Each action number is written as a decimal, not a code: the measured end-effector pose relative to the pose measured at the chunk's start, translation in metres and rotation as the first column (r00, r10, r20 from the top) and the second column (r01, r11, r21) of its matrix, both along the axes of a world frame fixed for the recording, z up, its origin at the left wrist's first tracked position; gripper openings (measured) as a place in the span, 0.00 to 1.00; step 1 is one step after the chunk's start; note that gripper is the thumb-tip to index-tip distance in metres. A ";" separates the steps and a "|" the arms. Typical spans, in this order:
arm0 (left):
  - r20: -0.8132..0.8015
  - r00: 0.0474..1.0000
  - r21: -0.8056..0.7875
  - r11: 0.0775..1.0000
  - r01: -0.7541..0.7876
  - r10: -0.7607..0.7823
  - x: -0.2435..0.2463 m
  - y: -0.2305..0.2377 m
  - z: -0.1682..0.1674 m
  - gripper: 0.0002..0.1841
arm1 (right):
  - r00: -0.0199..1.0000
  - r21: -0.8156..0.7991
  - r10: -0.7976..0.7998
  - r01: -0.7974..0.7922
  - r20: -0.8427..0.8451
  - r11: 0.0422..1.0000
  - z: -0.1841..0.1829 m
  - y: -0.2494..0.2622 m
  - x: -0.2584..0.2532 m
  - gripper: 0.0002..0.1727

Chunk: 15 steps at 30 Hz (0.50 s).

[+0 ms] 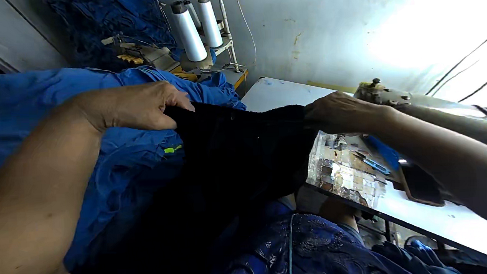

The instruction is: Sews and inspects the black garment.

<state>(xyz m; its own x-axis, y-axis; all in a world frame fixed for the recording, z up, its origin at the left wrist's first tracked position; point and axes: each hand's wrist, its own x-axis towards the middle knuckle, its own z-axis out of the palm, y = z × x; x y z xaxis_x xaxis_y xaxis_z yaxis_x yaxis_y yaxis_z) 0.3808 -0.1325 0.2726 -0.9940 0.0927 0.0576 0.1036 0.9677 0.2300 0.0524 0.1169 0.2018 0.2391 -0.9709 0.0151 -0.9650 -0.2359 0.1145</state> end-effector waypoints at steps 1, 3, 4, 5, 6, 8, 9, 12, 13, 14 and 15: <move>0.001 0.999 0.045 0.998 -0.034 0.034 0.002 0.002 -0.002 0.10 | 0.998 -0.013 0.055 -0.056 -0.016 0.998 -0.008 -0.003 -0.001 0.14; 0.020 0.996 0.147 0.985 -0.093 0.091 0.006 0.002 -0.007 0.15 | 0.990 0.031 0.135 -0.134 -0.037 0.990 -0.022 -0.009 0.002 0.14; 0.025 0.996 0.161 0.982 -0.093 0.090 0.008 -0.002 -0.011 0.15 | 0.986 0.047 0.160 -0.158 -0.043 0.986 -0.028 -0.013 0.002 0.15; 0.031 0.996 0.156 0.984 -0.085 0.081 0.008 -0.004 -0.014 0.15 | 0.984 0.052 0.170 -0.167 -0.054 0.985 -0.032 -0.016 -0.001 0.15; 0.024 0.998 0.116 0.991 -0.067 0.064 0.007 -0.005 -0.017 0.14 | 0.983 0.046 0.169 -0.166 -0.070 0.985 -0.033 -0.020 -0.006 0.14; 0.000 0.999 -0.041 0.998 -0.043 0.043 0.005 -0.005 -0.023 0.13 | 0.991 0.056 0.101 -0.096 -0.088 0.994 -0.028 -0.024 -0.012 0.13; -0.009 0.999 -0.121 0.992 -0.045 0.045 0.003 -0.004 -0.026 0.16 | 0.994 0.071 0.056 -0.049 -0.097 0.996 -0.024 -0.026 -0.012 0.15; -0.104 0.991 -0.273 0.956 -0.107 0.081 -0.002 -0.002 -0.041 0.32 | 0.990 0.067 0.015 -0.006 -0.141 0.998 -0.021 -0.030 -0.011 0.12; -0.119 0.988 -0.321 0.938 -0.132 0.098 -0.001 -0.004 -0.044 0.33 | 0.987 0.063 0.016 -0.006 -0.159 0.998 -0.020 -0.032 -0.011 0.10; -0.115 0.987 -0.363 0.920 -0.148 0.113 0.001 -0.005 -0.047 0.33 | 0.984 0.066 0.015 -0.004 -0.176 0.998 -0.017 -0.034 -0.012 0.08; -0.103 0.987 -0.403 0.903 -0.151 0.119 0.002 -0.005 -0.050 0.29 | 0.980 0.057 0.026 -0.016 -0.195 0.998 -0.013 -0.037 -0.015 0.08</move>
